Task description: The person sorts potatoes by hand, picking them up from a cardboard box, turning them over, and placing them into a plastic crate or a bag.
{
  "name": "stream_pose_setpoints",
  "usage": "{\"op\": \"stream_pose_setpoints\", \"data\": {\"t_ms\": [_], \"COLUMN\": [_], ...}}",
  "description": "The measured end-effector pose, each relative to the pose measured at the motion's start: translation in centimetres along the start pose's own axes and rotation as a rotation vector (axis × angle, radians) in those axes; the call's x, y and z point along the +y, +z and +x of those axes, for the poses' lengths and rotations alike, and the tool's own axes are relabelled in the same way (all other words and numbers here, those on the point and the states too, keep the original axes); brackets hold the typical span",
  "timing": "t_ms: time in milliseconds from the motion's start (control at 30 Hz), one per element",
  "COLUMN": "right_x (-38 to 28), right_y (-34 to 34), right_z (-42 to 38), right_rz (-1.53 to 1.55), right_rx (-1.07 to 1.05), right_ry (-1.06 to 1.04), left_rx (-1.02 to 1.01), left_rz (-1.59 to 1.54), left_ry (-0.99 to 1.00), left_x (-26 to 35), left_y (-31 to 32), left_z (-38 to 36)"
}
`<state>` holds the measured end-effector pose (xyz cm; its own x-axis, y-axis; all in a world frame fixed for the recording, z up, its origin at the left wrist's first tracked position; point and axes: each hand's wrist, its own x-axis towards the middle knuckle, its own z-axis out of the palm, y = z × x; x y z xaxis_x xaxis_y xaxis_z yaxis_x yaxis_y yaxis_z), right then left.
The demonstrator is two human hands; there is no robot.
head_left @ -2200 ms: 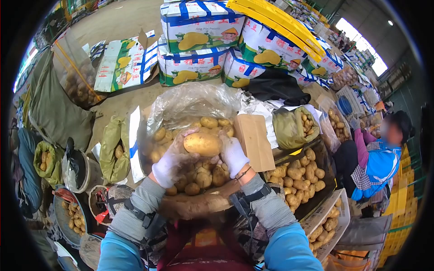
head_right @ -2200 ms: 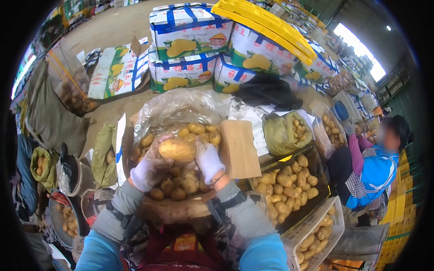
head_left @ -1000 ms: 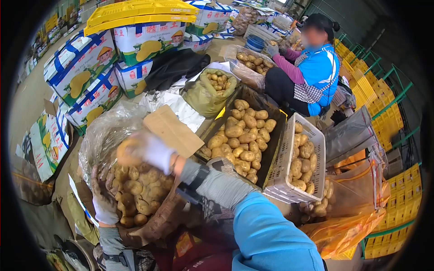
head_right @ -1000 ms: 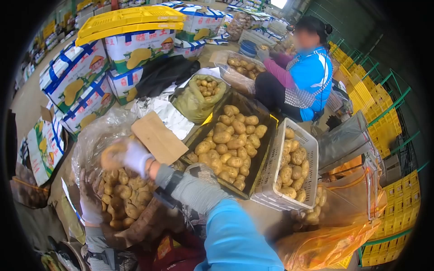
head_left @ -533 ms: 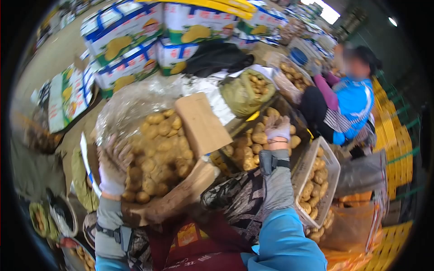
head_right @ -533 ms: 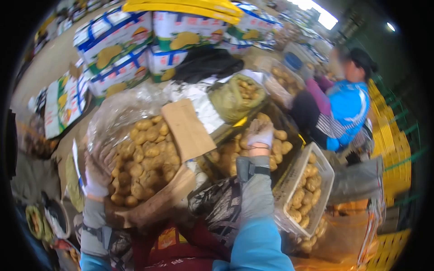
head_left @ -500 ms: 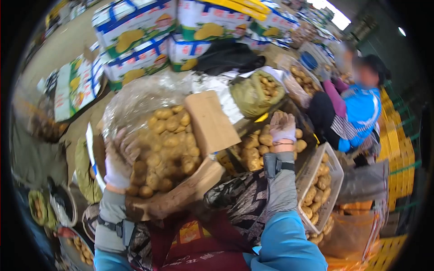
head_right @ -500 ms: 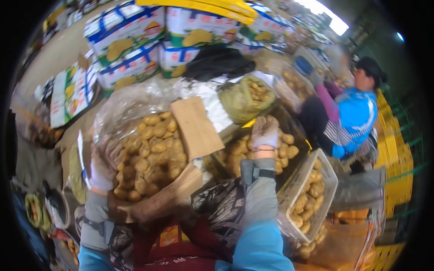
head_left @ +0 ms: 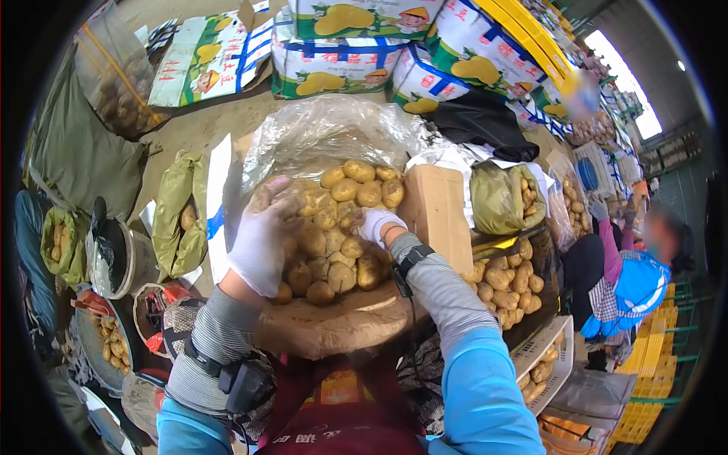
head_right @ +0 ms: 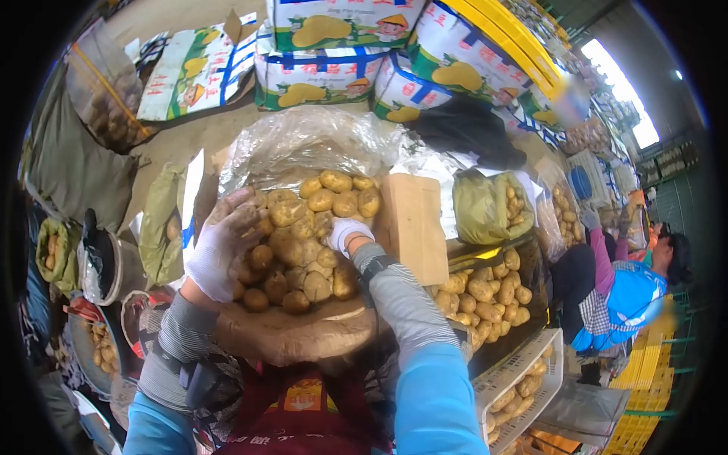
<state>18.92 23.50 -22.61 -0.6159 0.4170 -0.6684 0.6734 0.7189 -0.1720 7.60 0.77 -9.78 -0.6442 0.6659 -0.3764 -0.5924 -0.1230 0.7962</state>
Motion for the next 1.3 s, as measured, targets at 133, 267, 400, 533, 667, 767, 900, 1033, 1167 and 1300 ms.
{"op": "stream_pose_setpoints", "data": {"t_ms": [133,267,400,533,667,767,900,1033,1167,1300], "right_x": [0.9,-0.7,-0.6,2.9,-0.9,-3.5,-4.7,-2.9,-3.9,-5.0], "right_y": [5.2,7.2,6.6,7.6,-0.7,-4.4,-3.4,-3.1,-2.1,-2.1], "right_z": [8.5,8.8,7.6,8.9,-1.4,-9.1,-14.1,-15.9,-15.5,-14.9], "right_rz": [-0.065,-0.048,0.002,0.586,1.233,1.202,0.216,1.075,1.413,0.961], "right_rx": [-0.038,0.113,0.211,0.197,-0.072,-0.004,0.768,0.556,0.520,0.591], "right_ry": [0.225,0.320,0.261,0.019,-0.134,-0.300,-0.381,-0.273,-0.590,-0.677], "left_rx": [-0.028,0.083,0.035,-0.001,-0.034,-0.146,-0.327,-0.380,-0.241,-0.209], "left_rz": [-0.172,-0.060,-0.087,-0.092,0.020,0.190,0.293,0.187,0.819,0.906], "left_ry": [-0.028,-0.074,-0.071,-0.074,-0.084,-0.013,0.193,0.150,0.530,0.608], "left_x": [1.1,3.0,2.9,2.0,1.2,-1.7,-4.6,-4.4,-3.2,-3.4], "left_y": [-0.1,1.3,1.2,1.2,2.1,2.5,3.1,3.1,2.8,2.4], "left_z": [-0.5,-1.1,-1.1,-0.5,-1.1,-1.0,-2.0,-2.8,-3.2,-2.5]}}
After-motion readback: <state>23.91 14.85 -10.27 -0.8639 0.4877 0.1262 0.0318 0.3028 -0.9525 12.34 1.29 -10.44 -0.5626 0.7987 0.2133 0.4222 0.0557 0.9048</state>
